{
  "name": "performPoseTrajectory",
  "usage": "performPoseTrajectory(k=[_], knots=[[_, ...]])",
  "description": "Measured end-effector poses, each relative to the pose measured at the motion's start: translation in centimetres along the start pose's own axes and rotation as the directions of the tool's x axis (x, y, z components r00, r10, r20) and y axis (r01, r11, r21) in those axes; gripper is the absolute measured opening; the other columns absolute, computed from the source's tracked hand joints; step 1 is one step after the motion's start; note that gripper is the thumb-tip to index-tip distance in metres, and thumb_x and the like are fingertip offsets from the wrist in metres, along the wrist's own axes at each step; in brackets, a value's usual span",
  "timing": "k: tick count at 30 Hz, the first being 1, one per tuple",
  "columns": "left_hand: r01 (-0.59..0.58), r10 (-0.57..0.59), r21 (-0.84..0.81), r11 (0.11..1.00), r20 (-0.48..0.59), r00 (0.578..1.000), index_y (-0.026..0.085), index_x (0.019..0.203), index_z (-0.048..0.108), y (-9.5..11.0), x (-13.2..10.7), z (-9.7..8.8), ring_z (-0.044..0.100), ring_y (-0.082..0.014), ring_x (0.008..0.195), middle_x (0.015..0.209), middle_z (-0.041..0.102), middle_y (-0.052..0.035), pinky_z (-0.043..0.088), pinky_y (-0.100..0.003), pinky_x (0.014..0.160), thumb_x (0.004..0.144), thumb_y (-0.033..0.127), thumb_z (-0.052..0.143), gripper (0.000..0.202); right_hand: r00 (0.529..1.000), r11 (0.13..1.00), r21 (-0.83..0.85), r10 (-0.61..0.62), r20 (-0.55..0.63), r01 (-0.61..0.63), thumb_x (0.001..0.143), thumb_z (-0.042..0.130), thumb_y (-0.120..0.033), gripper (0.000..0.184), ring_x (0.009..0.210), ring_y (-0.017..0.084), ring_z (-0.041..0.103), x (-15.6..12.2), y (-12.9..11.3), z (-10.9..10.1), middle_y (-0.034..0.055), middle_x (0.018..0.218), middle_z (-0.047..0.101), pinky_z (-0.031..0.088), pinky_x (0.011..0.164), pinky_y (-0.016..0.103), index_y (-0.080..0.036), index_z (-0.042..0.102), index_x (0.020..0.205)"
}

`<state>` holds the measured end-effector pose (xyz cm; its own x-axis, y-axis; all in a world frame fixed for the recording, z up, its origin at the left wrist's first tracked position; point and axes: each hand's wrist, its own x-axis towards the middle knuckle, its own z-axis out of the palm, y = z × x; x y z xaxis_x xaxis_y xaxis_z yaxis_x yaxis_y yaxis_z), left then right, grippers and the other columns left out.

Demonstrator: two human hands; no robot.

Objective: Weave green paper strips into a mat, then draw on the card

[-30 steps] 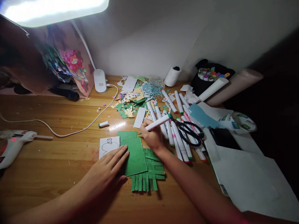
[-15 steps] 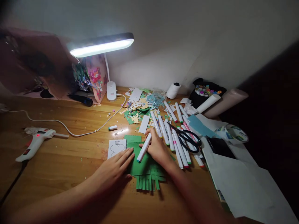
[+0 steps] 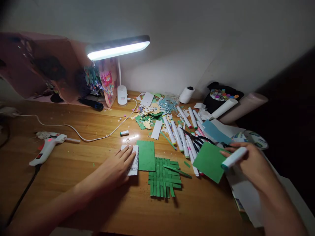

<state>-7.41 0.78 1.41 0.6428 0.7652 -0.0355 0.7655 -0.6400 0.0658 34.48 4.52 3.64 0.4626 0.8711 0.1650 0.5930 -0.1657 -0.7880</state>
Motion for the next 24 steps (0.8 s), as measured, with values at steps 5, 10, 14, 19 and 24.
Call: performPoseTrajectory(k=[5,10,14,19,24], knots=[[0.052,-0.052,0.063,0.997,-0.01,0.999,-0.001,0.136,0.039,-0.3,0.1,-0.3,0.039,-0.0318,0.131,0.141,0.04,-0.0256,0.04,-0.045,0.1,0.084,0.001,0.03,0.053,0.963,0.942,-0.269,0.138,-0.23,-0.199,0.057,0.076,-0.053,0.037,0.088,0.038,0.062,-1.0,0.1,-1.1,0.0177,0.088,0.065,0.04,0.064,0.053,-0.031,0.051,0.075],[0.11,-0.103,0.068,0.992,-0.099,0.99,-0.005,0.136,0.037,-0.5,0.6,0.3,0.033,-0.0337,0.134,0.143,0.035,-0.0279,0.041,-0.047,0.099,0.083,0.0,0.026,0.054,0.984,0.982,0.121,-0.127,-0.123,0.142,0.085,0.054,-0.051,0.025,0.085,0.029,0.065,-4.3,-5.4,4.6,0.009,0.085,0.066,0.045,0.078,0.048,-0.03,0.045,0.096],[0.086,-0.083,0.051,0.995,-0.057,0.995,-0.003,0.137,0.036,-0.6,0.8,0.8,0.03,-0.0322,0.136,0.144,0.033,-0.027,0.039,-0.044,0.103,0.085,0.0,0.025,0.053,0.926,0.907,0.42,-0.183,0.331,0.03,0.09,0.042,-0.051,0.029,0.06,0.019,0.057,-6.3,-9.3,10.9,-0.0006,0.061,0.057,0.046,0.067,0.037,-0.025,0.05,0.096],[0.083,-0.082,-0.031,0.996,0.038,0.996,-0.005,0.14,0.03,-0.3,0.7,0.8,0.018,-0.0368,0.138,0.148,0.023,-0.0291,0.031,-0.047,0.108,0.084,0.018,0.045,0.062,0.843,0.911,0.411,-0.212,0.495,-0.013,0.087,0.038,-0.038,0.025,0.067,0.016,0.051,-9.0,-11.0,16.4,0.0009,0.072,0.053,0.04,0.062,0.029,-0.021,0.057,0.088],[0.109,-0.107,-0.135,0.985,0.022,0.994,-0.003,0.143,0.027,-0.4,0.4,0.9,0.012,-0.0378,0.14,0.15,0.018,-0.0279,0.027,-0.05,0.11,0.086,0.066,0.043,0.09,0.807,0.889,0.456,-0.298,0.51,0.04,0.084,0.053,-0.035,0.016,0.076,0.016,0.053,-10.5,-10.1,18.1,0.0007,0.084,0.054,0.042,0.068,0.028,-0.022,0.048,0.091]])
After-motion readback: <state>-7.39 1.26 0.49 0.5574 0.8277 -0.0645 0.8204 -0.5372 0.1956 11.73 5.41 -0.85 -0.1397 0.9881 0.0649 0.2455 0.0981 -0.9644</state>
